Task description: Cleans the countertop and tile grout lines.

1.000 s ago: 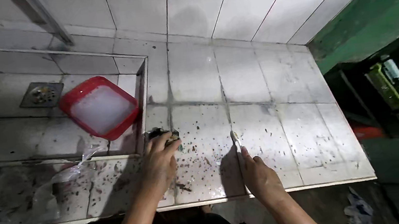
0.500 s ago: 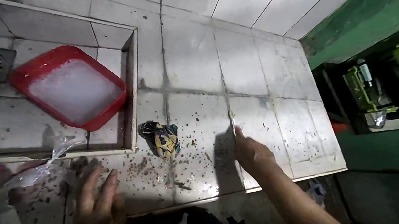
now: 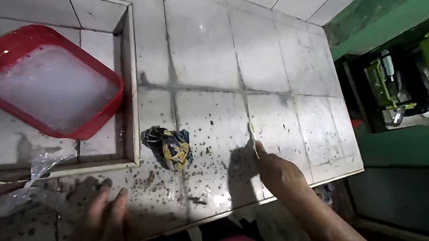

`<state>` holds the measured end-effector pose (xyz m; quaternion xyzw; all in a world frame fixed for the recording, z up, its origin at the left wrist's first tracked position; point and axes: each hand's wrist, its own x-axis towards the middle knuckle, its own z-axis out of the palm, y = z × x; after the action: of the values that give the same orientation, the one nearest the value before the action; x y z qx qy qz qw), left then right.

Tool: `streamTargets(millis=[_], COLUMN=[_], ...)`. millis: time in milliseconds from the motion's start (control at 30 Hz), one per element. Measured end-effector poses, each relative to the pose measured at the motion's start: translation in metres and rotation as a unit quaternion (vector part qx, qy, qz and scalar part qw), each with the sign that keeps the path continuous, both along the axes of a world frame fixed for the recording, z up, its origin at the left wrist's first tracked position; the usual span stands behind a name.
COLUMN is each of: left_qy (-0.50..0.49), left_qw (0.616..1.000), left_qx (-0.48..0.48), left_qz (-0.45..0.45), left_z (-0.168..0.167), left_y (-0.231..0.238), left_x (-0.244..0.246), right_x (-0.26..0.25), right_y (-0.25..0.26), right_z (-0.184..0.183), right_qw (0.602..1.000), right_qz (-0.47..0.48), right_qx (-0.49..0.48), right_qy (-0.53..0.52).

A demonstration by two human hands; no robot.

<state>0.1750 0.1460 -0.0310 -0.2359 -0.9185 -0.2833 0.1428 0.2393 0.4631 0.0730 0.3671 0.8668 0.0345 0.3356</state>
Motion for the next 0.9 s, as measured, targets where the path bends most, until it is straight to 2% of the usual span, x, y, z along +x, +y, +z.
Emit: streamTargets(millis=[100, 167, 233, 300, 400, 467, 533, 733, 800, 900], left_qy=[0.016, -0.002, -0.017, -0.011, -0.007, -0.009, -0.008, -0.027, -0.014, -0.019], left_qw=[1.000, 1.000, 1.000, 1.000, 1.000, 1.000, 1.000, 0.999, 0.999, 0.999], left_qx=[-0.007, -0.013, -0.014, -0.010, -0.008, -0.012, -0.017, -0.041, -0.040, -0.044], left_qz=[0.001, -0.001, 0.003, 0.003, -0.006, -0.006, -0.002, 0.004, 0.011, 0.022], left_z=[-0.003, 0.000, 0.003, 0.003, 0.001, 0.000, 0.000, 0.007, 0.005, 0.001], left_y=[-0.001, -0.001, -0.001, -0.001, -0.002, -0.001, 0.002, 0.002, 0.004, 0.003], left_x=[0.000, 0.001, 0.002, 0.000, -0.001, -0.001, -0.002, -0.003, -0.004, -0.005], right_x=[-0.035, -0.075, -0.093, -0.077, -0.016, 0.003, -0.006, -0.077, -0.075, -0.038], right_y=[0.014, 0.030, 0.036, 0.031, 0.006, 0.000, 0.007, 0.056, 0.081, 0.104], right_z=[0.000, 0.000, -0.001, 0.004, 0.009, 0.009, 0.006, -0.002, -0.004, -0.006], right_qw=[1.000, 1.000, 1.000, 1.000, 1.000, 0.999, 0.999, 0.998, 0.989, 0.963], right_qz=[0.007, 0.004, 0.014, 0.021, 0.002, -0.017, -0.019, 0.001, -0.001, -0.041], right_qx=[0.000, 0.007, 0.018, 0.012, -0.001, -0.012, -0.024, -0.047, -0.087, -0.118], right_qy=[0.009, -0.003, -0.004, -0.003, -0.009, -0.029, -0.015, 0.046, 0.123, 0.241])
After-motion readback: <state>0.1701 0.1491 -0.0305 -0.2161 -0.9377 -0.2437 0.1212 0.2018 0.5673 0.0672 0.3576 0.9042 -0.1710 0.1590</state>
